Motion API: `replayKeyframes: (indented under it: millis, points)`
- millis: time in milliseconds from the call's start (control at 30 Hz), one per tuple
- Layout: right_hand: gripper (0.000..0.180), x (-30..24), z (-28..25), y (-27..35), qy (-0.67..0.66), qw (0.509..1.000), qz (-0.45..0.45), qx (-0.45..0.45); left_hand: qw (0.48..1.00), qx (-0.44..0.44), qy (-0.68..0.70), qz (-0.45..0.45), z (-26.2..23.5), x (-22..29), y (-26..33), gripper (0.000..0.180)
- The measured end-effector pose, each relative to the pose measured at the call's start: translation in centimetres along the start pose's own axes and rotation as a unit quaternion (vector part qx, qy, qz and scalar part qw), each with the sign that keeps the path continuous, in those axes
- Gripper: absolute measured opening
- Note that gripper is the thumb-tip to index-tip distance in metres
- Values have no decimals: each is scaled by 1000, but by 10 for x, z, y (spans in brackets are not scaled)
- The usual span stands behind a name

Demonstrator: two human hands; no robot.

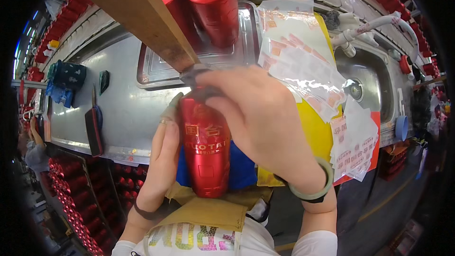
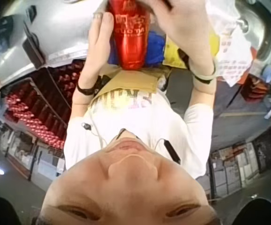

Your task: Apply adhesive labels to red bottles on a factory assembly line.

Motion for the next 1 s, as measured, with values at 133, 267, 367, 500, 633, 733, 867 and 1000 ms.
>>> replayKeyframes:
  millis: [133,267,367,500,633,733,867,1000]
  points:
    - [30,28,-6,21,-94,984,101,111,995,-23,73,-57,-5,-17,-6,57]
    - [26,49,16,48,-315,912,221,145,993,-18,94,-72,-1,-15,-6,56]
    - [39,50,51,63,-418,851,293,118,994,-6,86,-61,1,-12,-5,56]
    - [49,49,70,68,-403,851,307,143,995,-2,76,-64,1,-12,-5,55]
    - [58,47,68,66,-406,849,312,132,996,13,65,-55,0,-12,-5,53]
    - [60,49,72,69,-407,845,320,131,996,15,68,-56,2,-11,-6,52]
    - [59,49,67,70,-395,862,298,113,997,20,47,-51,0,-11,-6,49]
    - [57,55,70,73,-472,814,322,104,997,38,53,-47,4,-10,-8,48]
Point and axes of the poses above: each hand's wrist, its own y-axis away from the middle knuckle, its own z-axis out of the palm, x = y × z, the point moved 8 cm from there along -y, towards the middle knuckle
